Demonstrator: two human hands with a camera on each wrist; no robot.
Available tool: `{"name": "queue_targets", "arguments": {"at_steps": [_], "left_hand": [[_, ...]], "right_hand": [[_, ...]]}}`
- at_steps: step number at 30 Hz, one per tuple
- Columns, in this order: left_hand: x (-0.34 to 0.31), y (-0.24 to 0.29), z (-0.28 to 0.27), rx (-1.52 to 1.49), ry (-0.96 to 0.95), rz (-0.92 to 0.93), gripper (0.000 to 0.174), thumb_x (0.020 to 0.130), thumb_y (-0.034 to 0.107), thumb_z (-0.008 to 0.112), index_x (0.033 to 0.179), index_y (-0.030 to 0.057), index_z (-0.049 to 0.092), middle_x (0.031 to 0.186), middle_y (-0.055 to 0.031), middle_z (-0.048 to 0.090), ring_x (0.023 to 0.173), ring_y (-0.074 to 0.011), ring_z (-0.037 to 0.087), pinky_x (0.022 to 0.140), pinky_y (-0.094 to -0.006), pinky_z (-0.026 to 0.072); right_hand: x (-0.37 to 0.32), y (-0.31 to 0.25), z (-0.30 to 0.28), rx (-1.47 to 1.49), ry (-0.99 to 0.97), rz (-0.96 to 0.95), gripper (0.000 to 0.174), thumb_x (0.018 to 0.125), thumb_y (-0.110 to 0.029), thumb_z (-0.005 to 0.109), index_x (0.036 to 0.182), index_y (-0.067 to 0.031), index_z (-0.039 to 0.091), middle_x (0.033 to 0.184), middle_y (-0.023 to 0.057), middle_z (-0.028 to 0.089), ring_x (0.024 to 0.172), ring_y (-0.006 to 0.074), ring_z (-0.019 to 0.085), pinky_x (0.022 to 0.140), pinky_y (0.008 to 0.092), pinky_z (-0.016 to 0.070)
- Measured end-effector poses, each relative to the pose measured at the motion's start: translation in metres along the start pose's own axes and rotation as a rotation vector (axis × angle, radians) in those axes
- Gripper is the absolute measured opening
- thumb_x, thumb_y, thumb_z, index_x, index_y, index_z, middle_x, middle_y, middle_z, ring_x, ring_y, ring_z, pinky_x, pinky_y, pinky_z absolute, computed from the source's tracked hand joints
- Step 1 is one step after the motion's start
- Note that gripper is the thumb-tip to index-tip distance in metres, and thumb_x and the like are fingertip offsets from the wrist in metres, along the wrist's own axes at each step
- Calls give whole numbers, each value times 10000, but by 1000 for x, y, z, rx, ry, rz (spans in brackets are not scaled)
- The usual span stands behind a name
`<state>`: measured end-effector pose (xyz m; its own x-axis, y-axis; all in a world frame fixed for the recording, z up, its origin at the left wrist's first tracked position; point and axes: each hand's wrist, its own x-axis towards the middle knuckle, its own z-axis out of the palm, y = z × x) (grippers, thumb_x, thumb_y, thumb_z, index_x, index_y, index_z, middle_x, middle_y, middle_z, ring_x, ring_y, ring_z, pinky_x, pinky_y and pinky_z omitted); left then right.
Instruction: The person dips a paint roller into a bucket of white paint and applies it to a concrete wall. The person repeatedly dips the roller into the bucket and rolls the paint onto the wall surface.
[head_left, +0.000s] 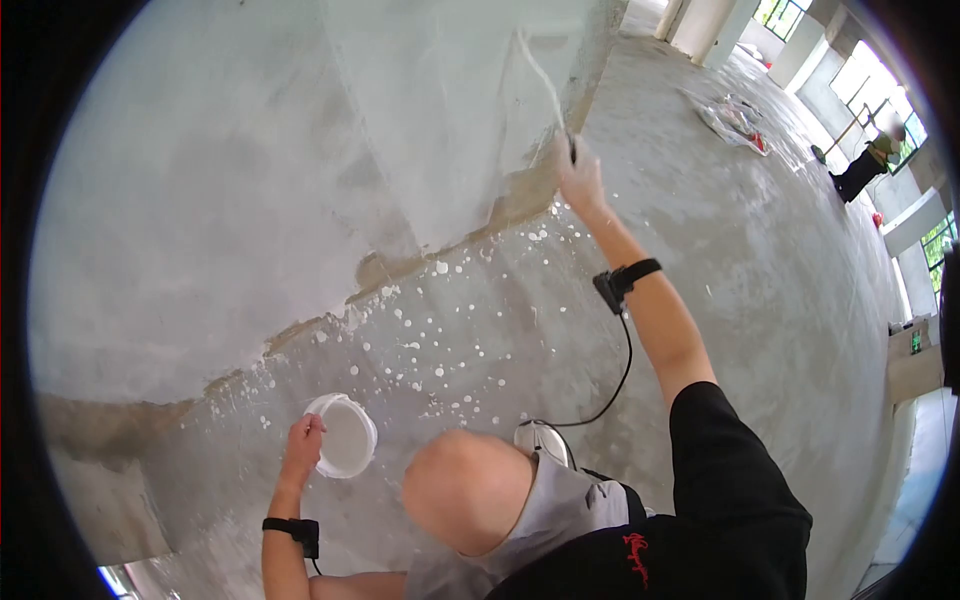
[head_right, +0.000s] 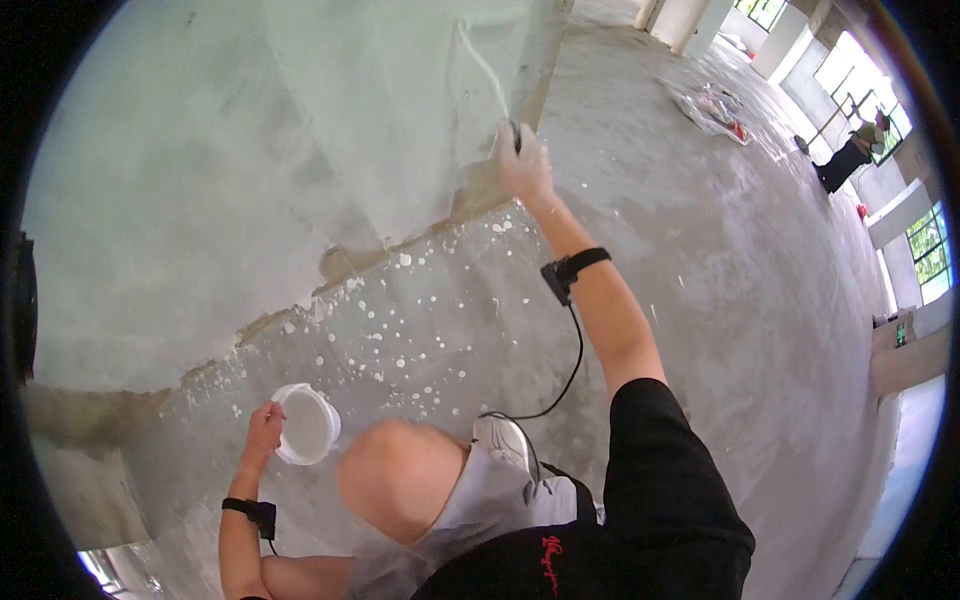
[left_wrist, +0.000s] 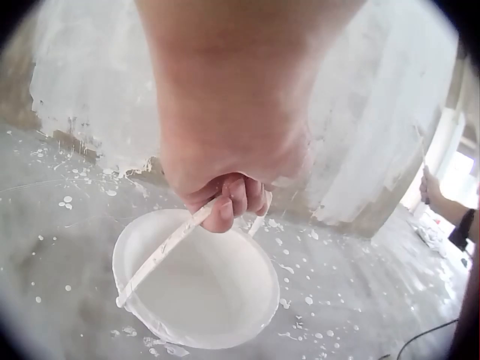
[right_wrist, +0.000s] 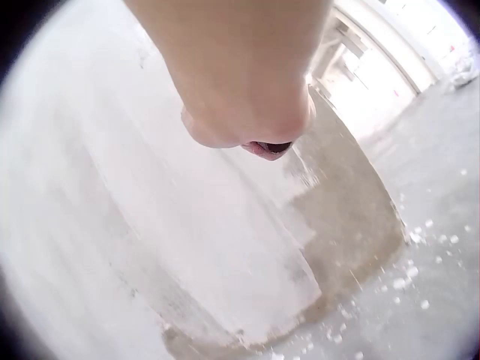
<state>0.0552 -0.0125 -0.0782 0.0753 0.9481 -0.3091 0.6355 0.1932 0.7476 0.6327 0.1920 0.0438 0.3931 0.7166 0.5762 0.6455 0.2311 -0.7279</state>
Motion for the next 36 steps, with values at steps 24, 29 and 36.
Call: {"name": "queue_targets", "arguments": {"at_steps": [24,29,36], "left_hand": [[-4,12,-1,50,-6,-45,322,977,247,457,817,-15,552,685,-85,533,676,-149,491,652,-307,418],[-3,17,-1,47,-12,-29,326,979,249,452,812,-14,548,680,-91,526,664,-151,488,643,-309,417],[-3,9,-1,40,-7,-5,312,975,229,453,800,-15,537,674,-99,514,667,-159,488,638,-316,413]], "right_hand": [[-164,70,43,-214,-344,332,386,954,-372,454,949,5,539,825,305,596,847,486,569,706,533,424],[-101,4,53,-33,-181,175,339,956,-340,466,916,-9,520,806,298,595,804,491,568,665,528,422],[28,-96,31,455,-238,325,439,968,-423,464,733,-53,493,583,29,488,433,102,448,414,266,365]]}}
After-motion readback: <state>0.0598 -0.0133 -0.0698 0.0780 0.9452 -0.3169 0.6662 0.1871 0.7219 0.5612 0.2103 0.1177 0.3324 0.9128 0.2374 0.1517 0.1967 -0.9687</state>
